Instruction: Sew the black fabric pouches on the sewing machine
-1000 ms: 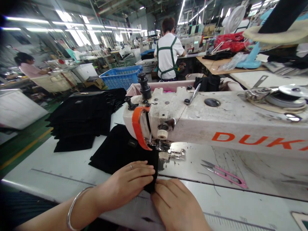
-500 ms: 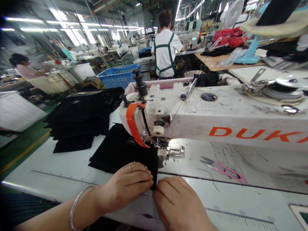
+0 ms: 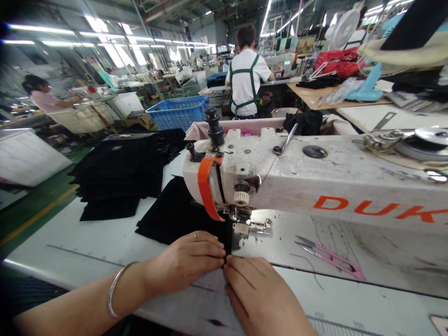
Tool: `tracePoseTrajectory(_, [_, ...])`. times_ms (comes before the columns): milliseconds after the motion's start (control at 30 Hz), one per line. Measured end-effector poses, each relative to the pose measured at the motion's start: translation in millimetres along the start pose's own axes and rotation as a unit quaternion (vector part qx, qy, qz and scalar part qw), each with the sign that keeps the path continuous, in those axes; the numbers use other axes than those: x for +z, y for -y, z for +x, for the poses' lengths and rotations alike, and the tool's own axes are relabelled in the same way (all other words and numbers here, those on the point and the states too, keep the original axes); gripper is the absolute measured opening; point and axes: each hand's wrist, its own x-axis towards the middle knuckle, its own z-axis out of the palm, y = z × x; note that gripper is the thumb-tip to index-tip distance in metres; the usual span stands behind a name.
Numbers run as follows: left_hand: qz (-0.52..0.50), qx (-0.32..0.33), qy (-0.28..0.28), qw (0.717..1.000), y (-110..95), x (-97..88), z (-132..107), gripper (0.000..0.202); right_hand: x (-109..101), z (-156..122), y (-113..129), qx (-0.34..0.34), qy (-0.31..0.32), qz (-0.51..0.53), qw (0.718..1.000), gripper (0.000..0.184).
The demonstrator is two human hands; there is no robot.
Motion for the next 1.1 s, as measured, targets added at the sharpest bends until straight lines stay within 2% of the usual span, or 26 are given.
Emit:
tracePoseTrajectory(267, [0.03,0.007,-0.021,0.999,30.4,1.1,10.1,0.019,-6.0,23.7,-15.4,-0.012,0.032,-0.054,0.998,0.021])
tracePoseTrajectory(700, [0.068,-0.09,-0.063,0.992,65.4,0.8,29.6,0.024,3.8,30.2,-33.3,-0.005,0.015,-0.108,0.994,0.027])
tracePoseTrajectory(867, [0.093,-0.111,-0.054,0.988,75.3,3.9,31.5,0.023,3.9,32.3,-33.6,-0.013,0.0,-0.104,0.994,0.026])
tracePoseTrajectory(1100, [0.094,-0.092,-0.025,0.991,80.2,3.5,30.0,0.022,4.6,30.5,-35.5,0.003,-0.008,-0.065,0.998,0.025])
